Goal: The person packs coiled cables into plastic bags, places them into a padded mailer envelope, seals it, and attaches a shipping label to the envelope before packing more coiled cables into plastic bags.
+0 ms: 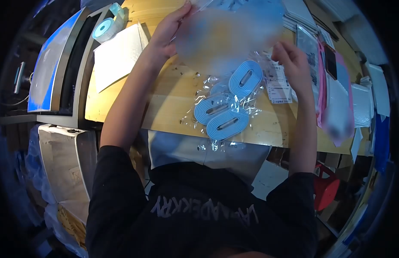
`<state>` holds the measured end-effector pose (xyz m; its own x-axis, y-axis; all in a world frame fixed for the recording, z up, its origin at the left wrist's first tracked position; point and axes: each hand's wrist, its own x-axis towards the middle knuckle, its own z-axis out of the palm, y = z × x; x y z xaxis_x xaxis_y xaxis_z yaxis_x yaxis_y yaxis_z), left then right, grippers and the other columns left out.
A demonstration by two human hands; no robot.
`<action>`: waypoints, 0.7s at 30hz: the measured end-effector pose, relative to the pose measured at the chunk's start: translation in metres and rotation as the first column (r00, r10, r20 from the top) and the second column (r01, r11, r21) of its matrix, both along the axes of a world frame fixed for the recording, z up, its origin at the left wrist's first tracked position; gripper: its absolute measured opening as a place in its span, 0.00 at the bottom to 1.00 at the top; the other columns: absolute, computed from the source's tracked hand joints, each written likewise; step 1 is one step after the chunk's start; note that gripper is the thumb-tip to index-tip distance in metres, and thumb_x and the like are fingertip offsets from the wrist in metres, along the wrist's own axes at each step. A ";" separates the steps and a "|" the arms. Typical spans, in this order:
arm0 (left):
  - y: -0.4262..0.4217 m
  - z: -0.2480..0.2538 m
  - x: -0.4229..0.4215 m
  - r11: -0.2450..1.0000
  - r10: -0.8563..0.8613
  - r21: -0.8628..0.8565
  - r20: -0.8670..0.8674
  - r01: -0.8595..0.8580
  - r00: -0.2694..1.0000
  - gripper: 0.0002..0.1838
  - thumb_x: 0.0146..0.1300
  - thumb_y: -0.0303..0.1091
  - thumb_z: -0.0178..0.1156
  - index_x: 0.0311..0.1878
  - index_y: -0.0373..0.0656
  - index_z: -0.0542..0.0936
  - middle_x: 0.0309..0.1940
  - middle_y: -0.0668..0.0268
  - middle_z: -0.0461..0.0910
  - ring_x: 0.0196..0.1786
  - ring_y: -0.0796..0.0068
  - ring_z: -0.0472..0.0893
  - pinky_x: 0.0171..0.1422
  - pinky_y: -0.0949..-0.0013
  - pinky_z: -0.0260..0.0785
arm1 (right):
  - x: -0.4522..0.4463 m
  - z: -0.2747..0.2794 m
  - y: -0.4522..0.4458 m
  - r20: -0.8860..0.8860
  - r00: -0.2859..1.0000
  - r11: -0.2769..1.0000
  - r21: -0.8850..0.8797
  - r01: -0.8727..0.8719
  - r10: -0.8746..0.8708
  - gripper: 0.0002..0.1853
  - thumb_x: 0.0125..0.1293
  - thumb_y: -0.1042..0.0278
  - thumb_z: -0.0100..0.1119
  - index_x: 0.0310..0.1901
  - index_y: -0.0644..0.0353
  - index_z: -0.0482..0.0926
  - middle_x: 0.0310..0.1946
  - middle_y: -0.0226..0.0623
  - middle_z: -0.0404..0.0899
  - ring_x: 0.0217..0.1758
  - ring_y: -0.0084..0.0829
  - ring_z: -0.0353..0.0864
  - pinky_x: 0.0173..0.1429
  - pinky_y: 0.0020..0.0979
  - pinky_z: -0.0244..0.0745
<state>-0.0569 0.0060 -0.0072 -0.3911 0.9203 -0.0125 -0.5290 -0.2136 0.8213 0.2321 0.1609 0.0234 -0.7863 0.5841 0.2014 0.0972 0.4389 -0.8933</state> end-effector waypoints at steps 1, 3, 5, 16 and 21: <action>0.001 0.000 0.002 0.999 -0.041 0.010 0.031 0.041 0.999 0.16 0.77 0.49 0.51 0.38 0.47 0.76 0.24 0.76 0.73 0.19 0.89 0.67 0.24 0.83 0.63 | -0.001 -0.005 -0.002 0.002 1.000 1.000 -0.003 0.000 0.000 0.19 0.70 0.58 0.63 0.53 0.65 0.82 0.32 0.33 0.82 0.37 0.24 0.78 0.44 0.27 0.74; 0.001 0.000 0.006 0.992 -0.122 0.033 0.095 0.119 0.988 0.18 0.78 0.50 0.49 0.36 0.48 0.76 0.23 0.77 0.70 0.19 0.89 0.65 0.24 0.82 0.63 | -0.007 -0.026 -0.010 0.050 0.997 0.869 0.495 0.029 -0.062 0.19 0.70 0.59 0.63 0.54 0.64 0.82 0.35 0.35 0.82 0.40 0.30 0.79 0.48 0.30 0.74; -0.002 0.000 0.006 0.974 -0.211 0.120 0.152 0.194 0.966 0.15 0.77 0.46 0.51 0.36 0.47 0.76 0.24 0.77 0.72 0.20 0.89 0.67 0.26 0.82 0.65 | -0.008 -0.032 -0.013 0.062 0.993 0.714 0.700 0.026 -0.097 0.18 0.69 0.59 0.62 0.54 0.64 0.82 0.36 0.36 0.82 0.42 0.33 0.80 0.51 0.32 0.74; -0.002 -0.015 0.061 0.965 -0.232 -0.178 -0.921 0.192 0.313 0.11 0.69 0.31 0.61 0.52 0.37 0.79 0.49 0.60 0.81 0.55 0.66 0.82 0.58 0.66 0.77 | -0.014 -0.026 -0.018 0.282 0.940 0.948 0.198 -0.250 0.189 0.24 0.63 0.64 0.68 0.60 0.62 0.76 0.50 0.43 0.81 0.53 0.37 0.80 0.63 0.34 0.71; 0.005 -0.026 0.062 0.993 -0.115 -0.108 -0.928 0.039 0.355 0.11 0.65 0.27 0.63 0.49 0.38 0.80 0.58 0.58 0.77 0.56 0.66 0.82 0.60 0.64 0.75 | -0.014 -0.032 -0.015 0.143 0.950 0.942 0.157 -0.297 0.276 0.29 0.61 0.60 0.70 0.62 0.61 0.75 0.50 0.46 0.80 0.54 0.43 0.79 0.61 0.38 0.73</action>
<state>0.0046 0.0111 -0.0332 -0.1144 0.9591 0.2590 0.5708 -0.1499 0.8073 0.2183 0.1459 -0.0087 -0.9394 0.2942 0.1762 0.0431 0.6110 -0.7905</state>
